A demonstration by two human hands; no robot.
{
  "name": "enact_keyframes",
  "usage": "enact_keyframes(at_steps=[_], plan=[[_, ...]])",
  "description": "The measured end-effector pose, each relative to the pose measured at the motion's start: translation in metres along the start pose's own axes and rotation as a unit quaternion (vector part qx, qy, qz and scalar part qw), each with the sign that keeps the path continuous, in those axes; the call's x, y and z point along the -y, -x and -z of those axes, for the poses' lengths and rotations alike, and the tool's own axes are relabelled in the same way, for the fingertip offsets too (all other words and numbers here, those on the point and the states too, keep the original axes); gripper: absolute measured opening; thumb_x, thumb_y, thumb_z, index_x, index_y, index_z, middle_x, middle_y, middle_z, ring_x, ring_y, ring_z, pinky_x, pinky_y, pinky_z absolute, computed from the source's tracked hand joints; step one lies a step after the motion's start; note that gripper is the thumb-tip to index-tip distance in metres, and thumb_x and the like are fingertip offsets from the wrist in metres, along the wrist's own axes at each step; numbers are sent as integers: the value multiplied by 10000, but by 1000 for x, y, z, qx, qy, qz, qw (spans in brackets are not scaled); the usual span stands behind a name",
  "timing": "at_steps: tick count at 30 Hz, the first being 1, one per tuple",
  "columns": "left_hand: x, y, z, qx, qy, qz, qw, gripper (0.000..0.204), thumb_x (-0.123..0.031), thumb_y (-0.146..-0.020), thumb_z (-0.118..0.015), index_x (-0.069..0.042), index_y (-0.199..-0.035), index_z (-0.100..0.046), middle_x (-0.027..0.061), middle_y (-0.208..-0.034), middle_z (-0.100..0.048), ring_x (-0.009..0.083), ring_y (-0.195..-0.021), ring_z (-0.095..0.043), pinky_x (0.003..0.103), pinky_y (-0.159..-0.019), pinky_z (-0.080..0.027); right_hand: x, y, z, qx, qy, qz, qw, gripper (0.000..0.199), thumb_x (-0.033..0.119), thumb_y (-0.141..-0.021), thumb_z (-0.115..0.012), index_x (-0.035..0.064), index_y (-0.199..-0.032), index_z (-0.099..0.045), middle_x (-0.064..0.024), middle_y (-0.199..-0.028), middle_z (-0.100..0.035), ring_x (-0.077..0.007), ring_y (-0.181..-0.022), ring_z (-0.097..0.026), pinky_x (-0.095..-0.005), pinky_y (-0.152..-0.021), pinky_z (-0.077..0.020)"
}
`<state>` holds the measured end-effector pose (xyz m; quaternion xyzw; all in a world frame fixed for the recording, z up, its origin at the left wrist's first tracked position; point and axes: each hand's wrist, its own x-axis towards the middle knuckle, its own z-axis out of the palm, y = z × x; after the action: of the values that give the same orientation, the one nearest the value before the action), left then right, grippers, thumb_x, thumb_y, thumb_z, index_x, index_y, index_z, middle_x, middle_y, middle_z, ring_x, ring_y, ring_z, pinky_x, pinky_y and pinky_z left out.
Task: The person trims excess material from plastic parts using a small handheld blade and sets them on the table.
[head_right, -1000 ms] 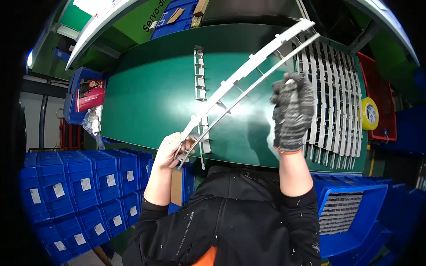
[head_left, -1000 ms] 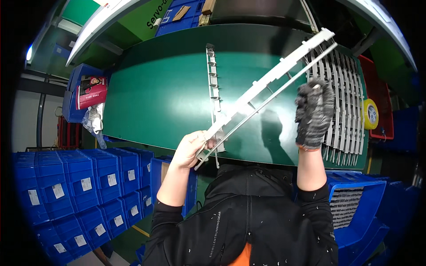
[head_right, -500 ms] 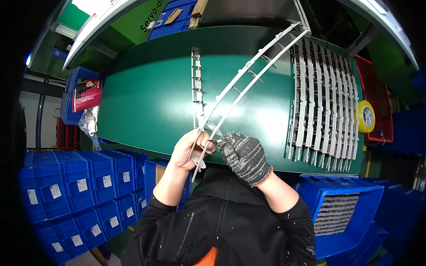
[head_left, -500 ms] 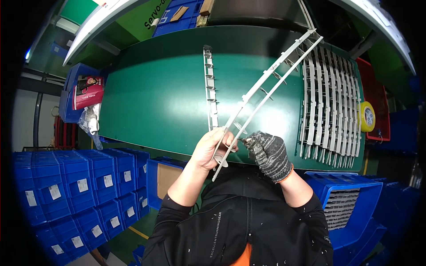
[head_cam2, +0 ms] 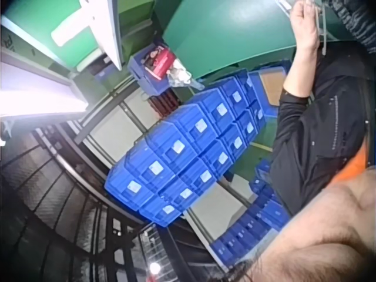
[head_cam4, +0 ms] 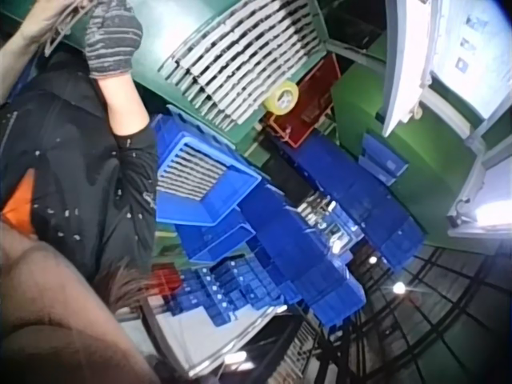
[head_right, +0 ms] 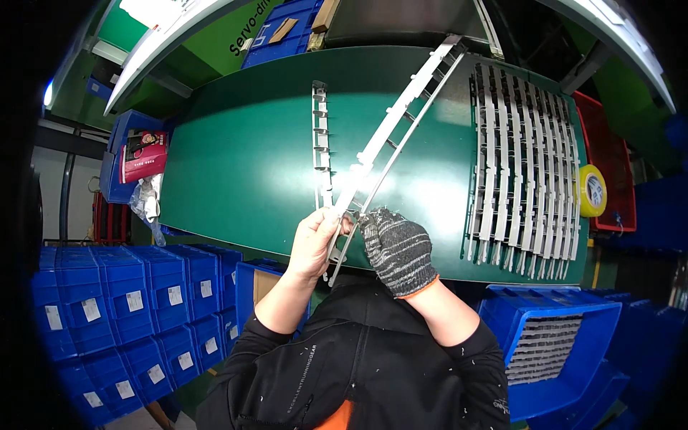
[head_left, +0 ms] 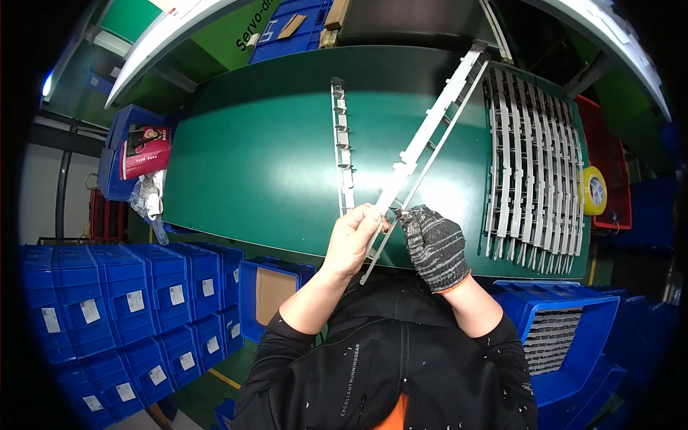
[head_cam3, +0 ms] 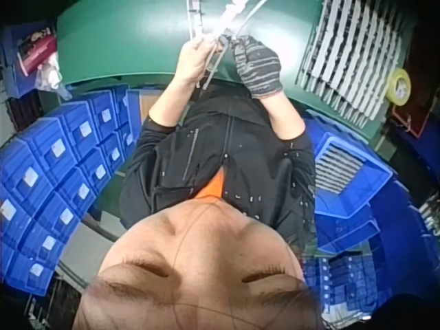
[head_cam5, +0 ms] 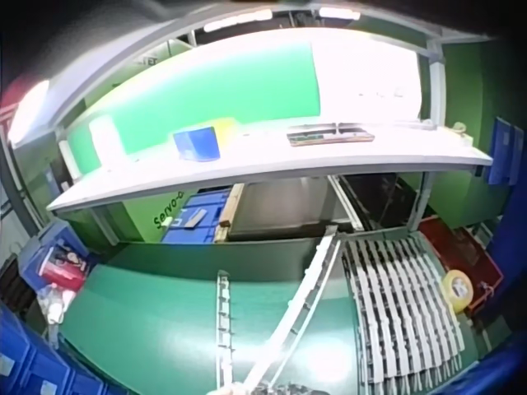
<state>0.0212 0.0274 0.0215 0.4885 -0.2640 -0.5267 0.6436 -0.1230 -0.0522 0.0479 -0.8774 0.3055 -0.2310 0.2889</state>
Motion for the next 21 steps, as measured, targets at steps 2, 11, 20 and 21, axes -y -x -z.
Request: enact_keyframes(at_steps=[2, 11, 20, 21], plan=[[2, 1, 3, -32, -68, 4, 997, 157, -146, -849, -570, -17, -763, -548, 45, -747, -568, 121, -680, -514, 255, -660, -412, -10, 1, 4, 114, -290, -139, 940, 168, 171, -840, -495, 33, -858, -589, -109, -793, -591, -256, -654, -564, -363, -592, -457], [36, -9, 2, -99, -514, -216, 824, 126, -83, -771, -587, -5, -707, -512, 126, -733, -529, 311, -707, -494, 385, -637, -387, -34, -3, -27, -23, -511, -269, 817, 249, 208, -849, -557, -21, -946, -545, -81, -709, -584, -133, -583, -536, -243, -526, -428], [56, -7, -18, 63, -574, -124, 807, 378, -165, -749, -577, 5, -1079, -505, 176, -1114, -487, 328, -1075, -437, 390, -923, -347, -105, 18, -81, -95, -93, -231, 964, 476, 169, -709, -617, 18, -1139, -479, -197, -983, -586, -341, -901, -574, -377, -789, -459], [57, -13, -11, 50, -578, -135, 803, 406, -182, -761, -582, 5, -1111, -498, 178, -1142, -485, 327, -1089, -441, 384, -941, -344, -100, 17, -68, -83, -132, -280, 947, 459, 137, -715, -609, -7, -1134, -487, -206, -1027, -575, -326, -942, -569, -358, -823, -452]])
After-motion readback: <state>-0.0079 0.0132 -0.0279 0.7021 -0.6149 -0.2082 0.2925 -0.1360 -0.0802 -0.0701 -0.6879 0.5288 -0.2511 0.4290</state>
